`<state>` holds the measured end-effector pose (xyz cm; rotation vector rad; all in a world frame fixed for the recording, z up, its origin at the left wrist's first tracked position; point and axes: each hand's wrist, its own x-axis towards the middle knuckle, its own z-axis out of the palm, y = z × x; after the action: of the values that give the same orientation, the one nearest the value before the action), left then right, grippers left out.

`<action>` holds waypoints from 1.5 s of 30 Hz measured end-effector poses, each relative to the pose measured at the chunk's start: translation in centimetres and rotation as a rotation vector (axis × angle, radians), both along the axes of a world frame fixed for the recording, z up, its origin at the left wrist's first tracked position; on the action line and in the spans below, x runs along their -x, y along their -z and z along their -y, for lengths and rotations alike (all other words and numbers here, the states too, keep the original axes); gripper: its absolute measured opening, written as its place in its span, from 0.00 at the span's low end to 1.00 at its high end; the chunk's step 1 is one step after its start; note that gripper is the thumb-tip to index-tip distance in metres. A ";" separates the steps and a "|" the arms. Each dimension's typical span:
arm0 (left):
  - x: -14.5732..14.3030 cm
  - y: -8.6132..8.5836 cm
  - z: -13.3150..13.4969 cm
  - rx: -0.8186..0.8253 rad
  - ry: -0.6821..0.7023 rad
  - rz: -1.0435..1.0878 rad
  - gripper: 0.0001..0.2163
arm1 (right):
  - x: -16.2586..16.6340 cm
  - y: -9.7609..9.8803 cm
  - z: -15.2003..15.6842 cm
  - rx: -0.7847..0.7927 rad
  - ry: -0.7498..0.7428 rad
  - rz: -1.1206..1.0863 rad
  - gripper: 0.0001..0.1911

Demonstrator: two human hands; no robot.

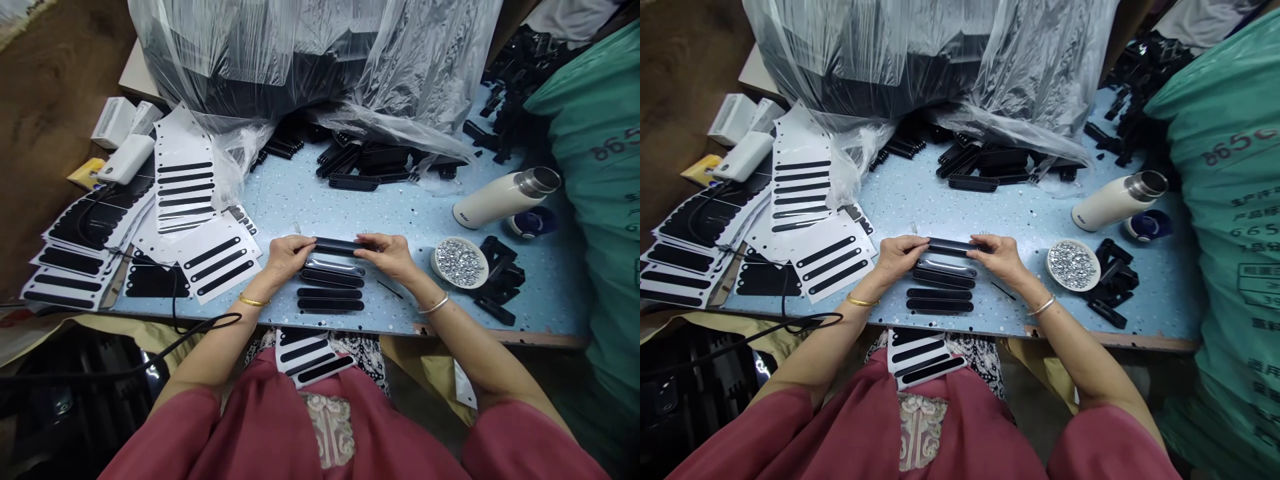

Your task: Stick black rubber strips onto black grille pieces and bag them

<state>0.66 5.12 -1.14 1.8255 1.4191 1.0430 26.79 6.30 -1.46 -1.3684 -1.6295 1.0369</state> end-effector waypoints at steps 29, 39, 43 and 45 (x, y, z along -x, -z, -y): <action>-3.5 -0.9 -3.1 0.104 0.065 -0.280 0.11 | 1.5 0.0 -1.3 0.012 0.001 0.258 0.22; -3.9 -1.5 -3.3 0.115 0.130 -0.316 0.12 | 2.1 -0.2 -1.7 -0.087 -0.026 0.500 0.25; -4.0 -1.3 -3.9 0.118 0.193 -0.327 0.13 | 2.9 0.0 -1.3 -0.155 -0.073 0.615 0.22; -3.7 -1.5 -3.8 0.116 0.215 -0.325 0.15 | 3.0 -0.1 -0.7 -0.186 -0.080 0.667 0.22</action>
<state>4.36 8.92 0.36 2.0733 1.3905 0.5629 23.83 7.02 -1.39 -1.6283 -2.2059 0.4609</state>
